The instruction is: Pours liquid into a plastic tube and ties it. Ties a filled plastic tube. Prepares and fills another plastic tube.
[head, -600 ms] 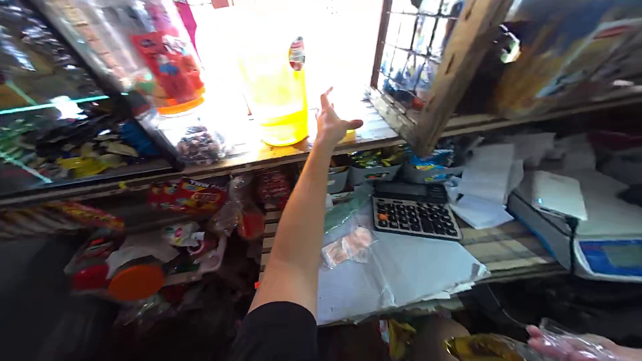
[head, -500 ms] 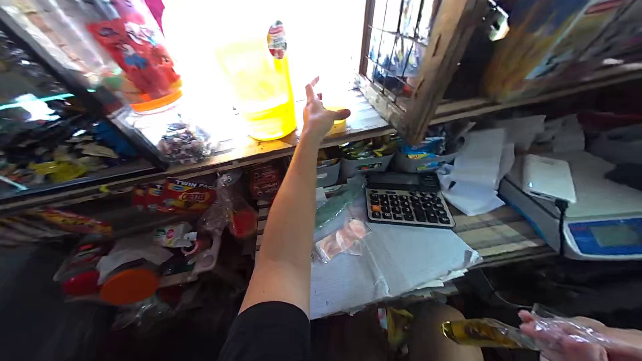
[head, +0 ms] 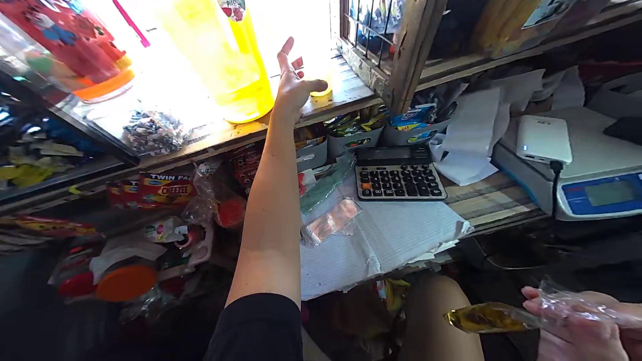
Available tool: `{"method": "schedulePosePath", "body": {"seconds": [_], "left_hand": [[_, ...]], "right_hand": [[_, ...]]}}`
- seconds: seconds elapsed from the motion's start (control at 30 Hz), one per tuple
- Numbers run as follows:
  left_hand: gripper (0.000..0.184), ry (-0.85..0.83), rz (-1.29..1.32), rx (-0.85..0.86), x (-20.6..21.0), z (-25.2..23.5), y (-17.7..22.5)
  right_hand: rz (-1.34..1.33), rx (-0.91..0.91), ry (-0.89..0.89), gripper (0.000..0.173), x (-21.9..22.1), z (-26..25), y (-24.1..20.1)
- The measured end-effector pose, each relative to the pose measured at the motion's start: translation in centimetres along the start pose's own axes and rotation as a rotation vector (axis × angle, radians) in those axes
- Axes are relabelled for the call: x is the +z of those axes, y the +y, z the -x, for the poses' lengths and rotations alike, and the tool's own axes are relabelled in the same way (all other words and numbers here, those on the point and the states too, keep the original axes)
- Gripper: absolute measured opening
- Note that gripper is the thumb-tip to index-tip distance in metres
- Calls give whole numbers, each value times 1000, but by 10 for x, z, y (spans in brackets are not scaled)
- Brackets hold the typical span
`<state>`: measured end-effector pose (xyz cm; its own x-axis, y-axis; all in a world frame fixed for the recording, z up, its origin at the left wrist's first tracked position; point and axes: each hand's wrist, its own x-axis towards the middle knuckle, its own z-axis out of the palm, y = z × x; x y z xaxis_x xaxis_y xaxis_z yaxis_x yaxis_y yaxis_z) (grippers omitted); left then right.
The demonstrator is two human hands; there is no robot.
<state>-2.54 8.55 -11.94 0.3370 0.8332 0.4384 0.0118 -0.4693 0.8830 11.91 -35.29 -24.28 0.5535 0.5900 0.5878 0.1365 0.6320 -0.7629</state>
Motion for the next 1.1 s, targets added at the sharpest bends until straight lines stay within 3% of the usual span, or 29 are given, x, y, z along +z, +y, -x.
{"method": "schedulePosePath", "body": {"seconds": [0.33, 1.1], "left_hand": [[123, -41, -126, -23, 5, -1, 2], [117, -36, 5, -15, 2, -5, -2]], "right_hand": [[4, -1, 3, 11, 0, 0, -1], [4, -4, 14, 10, -4, 0, 0]]}}
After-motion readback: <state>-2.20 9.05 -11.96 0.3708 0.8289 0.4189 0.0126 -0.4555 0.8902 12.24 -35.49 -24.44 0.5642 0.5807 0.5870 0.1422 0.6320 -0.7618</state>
